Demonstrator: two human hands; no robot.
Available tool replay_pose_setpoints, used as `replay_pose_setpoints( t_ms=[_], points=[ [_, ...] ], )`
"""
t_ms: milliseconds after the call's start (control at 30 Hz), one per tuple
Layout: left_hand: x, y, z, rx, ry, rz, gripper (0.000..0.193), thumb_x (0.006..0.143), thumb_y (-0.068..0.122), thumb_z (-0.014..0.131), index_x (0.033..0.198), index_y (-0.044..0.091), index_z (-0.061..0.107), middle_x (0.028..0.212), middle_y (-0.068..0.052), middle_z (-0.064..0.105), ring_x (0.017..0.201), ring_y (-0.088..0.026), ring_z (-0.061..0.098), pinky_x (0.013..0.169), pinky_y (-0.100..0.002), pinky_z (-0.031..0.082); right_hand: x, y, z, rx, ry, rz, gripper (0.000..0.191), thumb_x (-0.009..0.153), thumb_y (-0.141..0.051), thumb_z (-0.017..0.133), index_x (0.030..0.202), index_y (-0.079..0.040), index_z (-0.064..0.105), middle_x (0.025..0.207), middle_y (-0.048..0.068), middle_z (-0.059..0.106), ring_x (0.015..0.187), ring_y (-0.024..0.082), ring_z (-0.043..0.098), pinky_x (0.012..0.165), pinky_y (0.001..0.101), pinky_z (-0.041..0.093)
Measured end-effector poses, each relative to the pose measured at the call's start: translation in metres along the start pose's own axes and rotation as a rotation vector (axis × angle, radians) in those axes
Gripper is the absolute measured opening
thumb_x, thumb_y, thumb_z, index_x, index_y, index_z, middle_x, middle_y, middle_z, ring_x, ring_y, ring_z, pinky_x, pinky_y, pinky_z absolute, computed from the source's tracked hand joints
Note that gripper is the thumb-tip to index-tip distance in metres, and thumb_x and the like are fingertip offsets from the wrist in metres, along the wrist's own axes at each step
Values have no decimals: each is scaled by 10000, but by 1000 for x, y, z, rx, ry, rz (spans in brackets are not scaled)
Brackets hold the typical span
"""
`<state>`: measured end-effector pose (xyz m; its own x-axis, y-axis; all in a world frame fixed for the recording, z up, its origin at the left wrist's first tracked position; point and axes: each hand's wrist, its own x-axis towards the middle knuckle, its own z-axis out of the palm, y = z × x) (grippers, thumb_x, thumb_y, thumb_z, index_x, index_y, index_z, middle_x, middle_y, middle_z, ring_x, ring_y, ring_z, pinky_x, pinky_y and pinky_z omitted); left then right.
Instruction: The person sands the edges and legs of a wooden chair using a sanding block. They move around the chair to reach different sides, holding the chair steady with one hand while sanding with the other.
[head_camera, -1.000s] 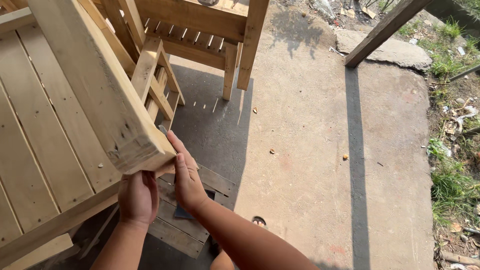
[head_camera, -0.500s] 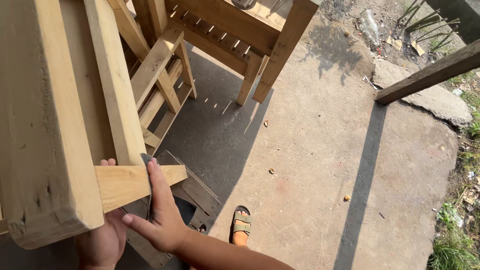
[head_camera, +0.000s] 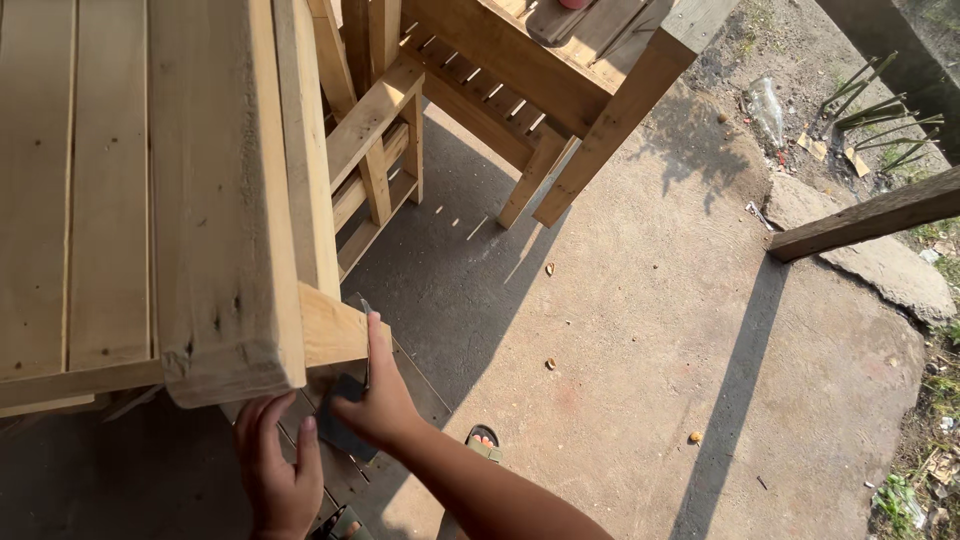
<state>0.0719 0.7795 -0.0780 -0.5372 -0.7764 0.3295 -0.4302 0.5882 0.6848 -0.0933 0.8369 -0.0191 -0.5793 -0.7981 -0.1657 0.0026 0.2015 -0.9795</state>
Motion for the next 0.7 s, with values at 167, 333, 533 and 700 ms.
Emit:
replay_pose_setpoints(
  t_ms=[167,333,533,700],
  points=[
    [-11,-72,26,141,-584,-296,829,760,194,845,1455,57,415,1552,-333,254,1433,-468,286,1108,-478,351,8,-1,5,-8,107,-95,1049,774,24,673,1656,-94,118,1589,214,392,1457,290,439,1158,376,420],
    [27,-103,40,-219,-680,-210,937,749,87,667,1601,122,277,1612,-181,372,1514,-315,343,1198,-386,339,-2,-5,19,108,171,-127,862,806,46,613,1593,-100,291,1419,138,544,1361,249,541,1086,360,494],
    [86,-106,109,-1137,-579,-391,545,998,276,476,1506,83,516,1428,-76,546,1222,-250,496,1067,-370,403,22,50,11,178,162,-99,788,868,35,475,1625,-104,304,1365,88,550,1196,201,500,1012,322,422],
    [102,-99,153,-1092,-390,-362,470,1052,365,389,1364,68,576,1315,-51,582,1240,-167,528,1118,-331,372,34,76,-4,165,305,-143,592,1127,-227,351,1703,-92,330,1329,261,610,969,282,364,852,387,319]
  ],
)
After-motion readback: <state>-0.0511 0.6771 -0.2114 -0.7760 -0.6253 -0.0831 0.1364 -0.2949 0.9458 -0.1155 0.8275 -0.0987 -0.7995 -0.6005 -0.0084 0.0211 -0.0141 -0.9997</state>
